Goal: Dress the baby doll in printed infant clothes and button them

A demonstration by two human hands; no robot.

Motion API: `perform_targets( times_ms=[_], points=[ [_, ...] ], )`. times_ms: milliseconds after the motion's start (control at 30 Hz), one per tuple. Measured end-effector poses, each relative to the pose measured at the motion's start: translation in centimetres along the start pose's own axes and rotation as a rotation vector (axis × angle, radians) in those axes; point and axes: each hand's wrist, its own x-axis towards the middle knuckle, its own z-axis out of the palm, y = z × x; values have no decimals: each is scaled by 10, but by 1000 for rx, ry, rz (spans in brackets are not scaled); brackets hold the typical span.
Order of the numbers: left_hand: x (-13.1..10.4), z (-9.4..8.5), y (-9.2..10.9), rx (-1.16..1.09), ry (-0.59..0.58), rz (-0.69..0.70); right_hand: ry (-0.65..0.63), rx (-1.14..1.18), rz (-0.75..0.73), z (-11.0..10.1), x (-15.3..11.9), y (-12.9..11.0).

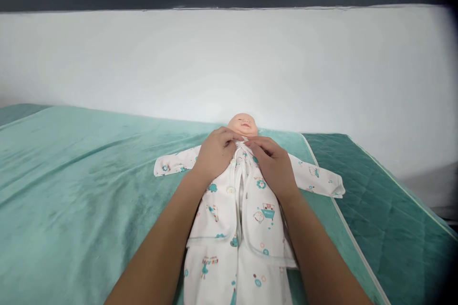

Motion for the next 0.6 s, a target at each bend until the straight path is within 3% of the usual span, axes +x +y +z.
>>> perform_targets(
  times_ms=[133, 367, 600],
  points=[
    [0, -1, 3, -63, 27, 44, 1, -37, 15, 0, 0, 0],
    [-1, -1, 4, -89, 26, 52, -138, -79, 15, -5, 2, 2],
    [-1, -2, 4, -51, 73, 70, -103, -27, 91, -3, 3, 1]
  ],
)
